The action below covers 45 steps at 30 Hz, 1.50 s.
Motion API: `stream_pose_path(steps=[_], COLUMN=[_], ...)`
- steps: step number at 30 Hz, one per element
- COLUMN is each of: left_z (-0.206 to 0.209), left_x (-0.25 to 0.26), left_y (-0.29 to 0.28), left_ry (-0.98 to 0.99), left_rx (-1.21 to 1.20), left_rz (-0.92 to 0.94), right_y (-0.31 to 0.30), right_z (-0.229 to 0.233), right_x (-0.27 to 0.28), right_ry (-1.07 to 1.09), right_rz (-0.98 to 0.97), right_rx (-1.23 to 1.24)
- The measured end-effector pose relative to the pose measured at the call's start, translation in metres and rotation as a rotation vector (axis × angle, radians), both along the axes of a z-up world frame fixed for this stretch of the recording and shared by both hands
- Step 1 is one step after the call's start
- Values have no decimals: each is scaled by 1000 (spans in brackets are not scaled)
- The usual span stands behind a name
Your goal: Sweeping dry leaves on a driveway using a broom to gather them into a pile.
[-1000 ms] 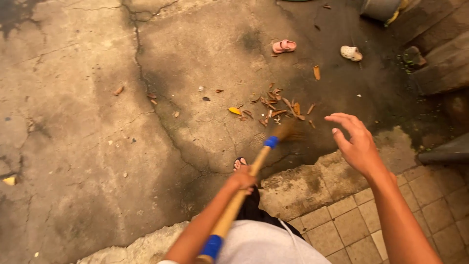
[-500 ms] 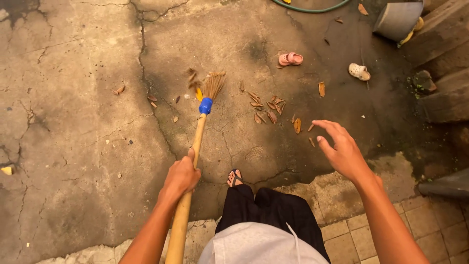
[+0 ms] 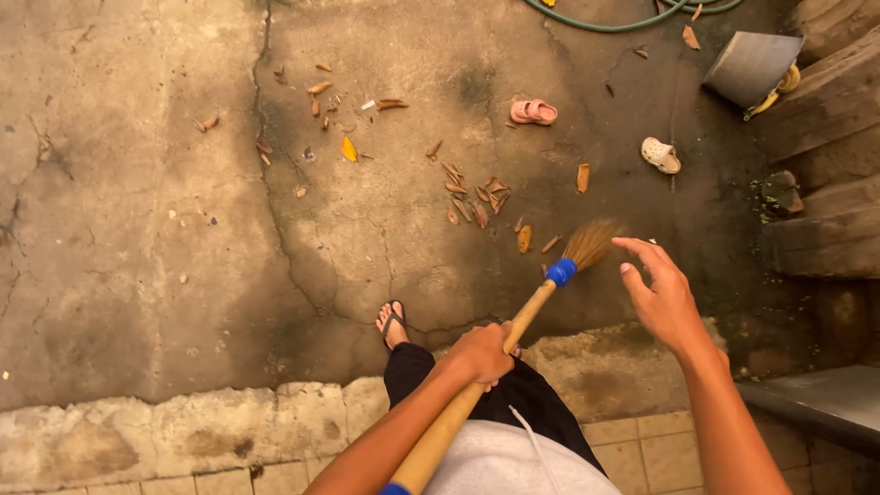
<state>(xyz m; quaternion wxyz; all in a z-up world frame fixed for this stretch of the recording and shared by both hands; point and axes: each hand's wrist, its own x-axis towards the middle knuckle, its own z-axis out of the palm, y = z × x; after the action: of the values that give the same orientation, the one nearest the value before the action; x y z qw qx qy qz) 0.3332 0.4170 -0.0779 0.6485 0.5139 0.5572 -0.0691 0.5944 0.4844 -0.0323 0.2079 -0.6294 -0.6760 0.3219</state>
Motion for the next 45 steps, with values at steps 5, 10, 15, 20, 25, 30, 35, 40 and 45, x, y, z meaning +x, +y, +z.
stream_pose_path(steps=[5, 10, 15, 20, 25, 30, 35, 40, 45], left_z=[-79, -24, -11, 60, 83, 58, 14, 32, 40], left_x=[34, -10, -34, 8, 23, 22, -4, -23, 3], left_y=[-23, -2, 29, 19, -9, -35, -43, -23, -13], left_ry=[184, 370, 672, 634, 425, 283, 383, 605, 702], left_rx=[-4, -22, 179, 224, 135, -96, -143, -49, 146], left_rz=[22, 213, 139, 207, 385, 305, 215, 223, 169], right_y=[-12, -17, -17, -10, -1, 14, 28, 30, 39], right_z=[-14, -46, -16, -15, -21, -18, -16, -9, -14], right_x=[64, 92, 92, 112, 123, 97, 80, 82, 95], right_ry=[42, 103, 140, 105, 73, 80, 95, 117, 112], right_rz=[-25, 8, 32, 8, 11, 111, 200, 248, 192], right_rx=[-18, 10, -32, -28, -86, -169, -154, -94, -82])
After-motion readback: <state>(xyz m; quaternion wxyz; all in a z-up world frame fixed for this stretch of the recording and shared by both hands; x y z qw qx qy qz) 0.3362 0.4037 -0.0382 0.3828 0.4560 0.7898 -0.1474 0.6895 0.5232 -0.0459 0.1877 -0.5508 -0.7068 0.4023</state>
